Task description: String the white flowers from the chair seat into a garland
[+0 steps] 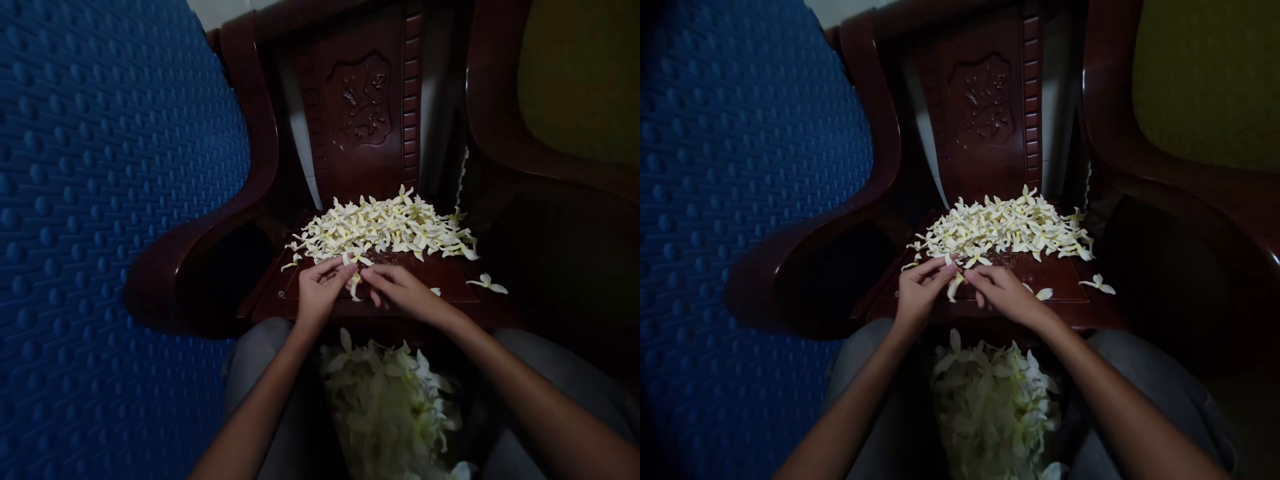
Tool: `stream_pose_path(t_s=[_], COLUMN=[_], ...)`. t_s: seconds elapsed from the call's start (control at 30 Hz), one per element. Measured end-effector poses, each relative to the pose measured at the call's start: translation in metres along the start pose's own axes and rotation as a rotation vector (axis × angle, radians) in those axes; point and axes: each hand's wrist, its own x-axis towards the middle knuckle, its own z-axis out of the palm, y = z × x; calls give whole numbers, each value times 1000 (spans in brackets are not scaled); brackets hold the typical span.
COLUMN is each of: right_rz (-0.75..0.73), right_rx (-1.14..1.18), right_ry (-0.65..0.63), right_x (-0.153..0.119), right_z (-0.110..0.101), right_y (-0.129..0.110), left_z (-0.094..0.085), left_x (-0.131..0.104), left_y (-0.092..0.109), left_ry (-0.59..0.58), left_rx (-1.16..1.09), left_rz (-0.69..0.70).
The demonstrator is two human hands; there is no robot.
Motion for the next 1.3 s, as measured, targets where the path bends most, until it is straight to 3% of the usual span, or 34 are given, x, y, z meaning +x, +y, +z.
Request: stream_pose_path(t_s=[0.1, 0.33, 0.53, 0.9, 1.3], right_rz=[-44, -69, -2, -88, -11], right_rx=[114, 71, 210, 167, 199], right_ry=[121, 95, 131, 71, 100], right_x=[3, -1, 0, -5, -5], right_z=[-2, -6, -5, -11, -11], right_y=[-3, -8, -11, -13, -17], left_z=[2, 2, 0, -2, -2], left_x=[-1, -3, -3, -4, -4], left_y=[-3, -12, -6, -3, -4], left_ry=[-43, -245, -345, -335, -355], left_rx=[-10, -18, 10, 101, 50], left_rz=[25, 1, 31, 92, 36])
